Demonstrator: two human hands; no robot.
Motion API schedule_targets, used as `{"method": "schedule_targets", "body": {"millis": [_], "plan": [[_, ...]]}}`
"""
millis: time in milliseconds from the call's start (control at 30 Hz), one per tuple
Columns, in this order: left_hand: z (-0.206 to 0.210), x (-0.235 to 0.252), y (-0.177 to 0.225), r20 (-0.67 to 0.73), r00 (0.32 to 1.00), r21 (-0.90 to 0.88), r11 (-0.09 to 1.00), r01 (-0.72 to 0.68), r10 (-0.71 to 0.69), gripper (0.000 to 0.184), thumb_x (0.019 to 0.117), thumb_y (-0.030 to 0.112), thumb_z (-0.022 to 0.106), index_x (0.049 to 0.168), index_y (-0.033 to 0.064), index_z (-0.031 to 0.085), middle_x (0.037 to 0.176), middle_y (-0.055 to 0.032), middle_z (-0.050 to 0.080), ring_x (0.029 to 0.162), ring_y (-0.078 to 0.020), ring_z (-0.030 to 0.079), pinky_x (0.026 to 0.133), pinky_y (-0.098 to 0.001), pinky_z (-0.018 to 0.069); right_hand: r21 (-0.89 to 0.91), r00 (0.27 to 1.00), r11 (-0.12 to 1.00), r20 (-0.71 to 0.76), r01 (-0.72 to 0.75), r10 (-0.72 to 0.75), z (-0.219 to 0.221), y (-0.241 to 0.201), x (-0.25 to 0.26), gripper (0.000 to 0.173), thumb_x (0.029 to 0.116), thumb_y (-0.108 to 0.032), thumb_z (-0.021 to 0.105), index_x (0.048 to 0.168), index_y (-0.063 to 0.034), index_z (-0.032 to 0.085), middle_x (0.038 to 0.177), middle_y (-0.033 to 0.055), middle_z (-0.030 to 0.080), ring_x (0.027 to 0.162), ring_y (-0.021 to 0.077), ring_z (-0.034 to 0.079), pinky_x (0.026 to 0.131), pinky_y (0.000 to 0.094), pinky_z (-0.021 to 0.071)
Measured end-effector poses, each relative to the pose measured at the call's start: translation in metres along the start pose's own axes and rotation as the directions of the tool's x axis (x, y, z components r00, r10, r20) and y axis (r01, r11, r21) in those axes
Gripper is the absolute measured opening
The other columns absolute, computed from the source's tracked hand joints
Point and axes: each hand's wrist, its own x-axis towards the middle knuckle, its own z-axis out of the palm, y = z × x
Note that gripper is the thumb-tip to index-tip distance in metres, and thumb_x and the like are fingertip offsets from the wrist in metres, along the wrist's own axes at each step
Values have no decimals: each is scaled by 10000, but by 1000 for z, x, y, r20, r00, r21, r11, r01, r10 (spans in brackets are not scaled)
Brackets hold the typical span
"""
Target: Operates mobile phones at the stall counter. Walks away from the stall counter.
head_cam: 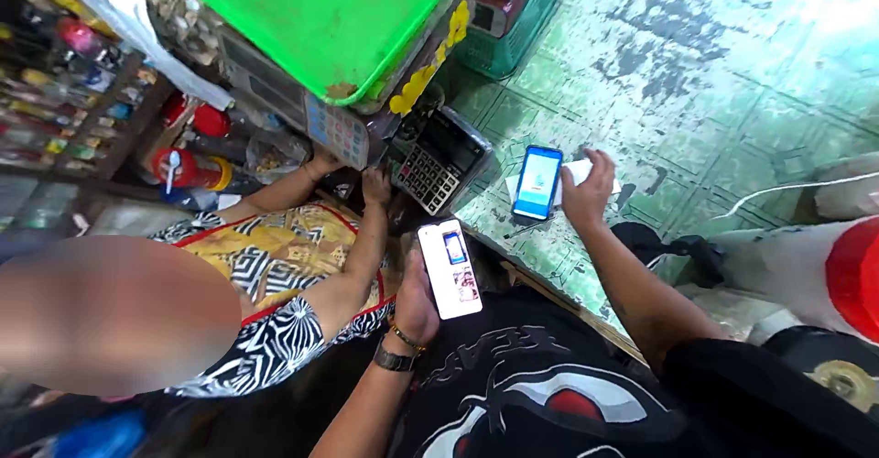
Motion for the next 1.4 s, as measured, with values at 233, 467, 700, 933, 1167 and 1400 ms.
{"method": "schedule_targets", "body": {"millis": [233, 467, 700, 933, 1167, 1400], "plan": [[-2, -2, -3, 12, 999, -47, 998, -47, 48, 731, 1080, 566, 90, 1526, 80, 405, 1319, -188, 644, 1192, -292, 655, 1015, -499, 547, 22, 989, 996, 115, 88, -90, -6, 9, -46, 549, 1011, -322, 582, 1448, -1, 496, 1557, 264, 381, 1445, 424, 379, 1167, 596, 349], [-1, -16, 1, 63, 985, 10, 987, -162, 161, 686, 1094, 516, 124, 1524, 60, 403, 1348, -185, 629, 1221, -284, 640, 1045, -502, 532, -63, 943, 964, 235, 258, -237, -18, 2, -52, 512, 922, -21, 539, 1427, -96, 572, 1593, 226, 350, 1436, 438, 390, 1106, 644, 402], [4, -35, 7, 154, 971, -19, 983, -183, 184, 691, 1075, 549, 203, 1527, 65, 399, 1375, -186, 606, 1261, -287, 609, 1075, -508, 504, -72, 953, 980, 258, 186, -162, -19, -4, -72, 553, 890, 24, 552, 1431, -90, 568, 1598, 223, 338, 1343, 425, 494, 1000, 621, 491], [5, -52, 12, 214, 949, -66, 972, -224, 233, 702, 1061, 590, 285, 1487, 52, 433, 1333, -181, 627, 1227, -279, 632, 1053, -501, 522, -111, 945, 992, 326, 63, -24, -14, 17, -110, 385, 926, -83, 587, 1297, 16, 618, 1413, 295, 513, 1332, 458, 494, 1096, 610, 432], [5, -42, 1, 91, 982, -58, 985, -162, 167, 690, 1076, 544, 166, 1481, 32, 392, 1304, -169, 645, 1184, -281, 659, 996, -519, 562, -347, 907, 881, 380, 322, -182, 1, 76, -144, 409, 1026, -285, 475, 1379, -147, 628, 1540, 160, 485, 1480, 371, 376, 1212, 562, 301], [-1, -14, -4, 47, 993, -28, 994, -106, 107, 663, 1099, 481, 97, 1509, 42, 377, 1315, -189, 637, 1177, -291, 661, 988, -519, 563, -378, 923, 861, 309, 339, -228, 9, 81, -147, 393, 1006, -289, 489, 1343, -165, 648, 1509, 131, 523, 1467, 354, 400, 1200, 545, 316]]}}
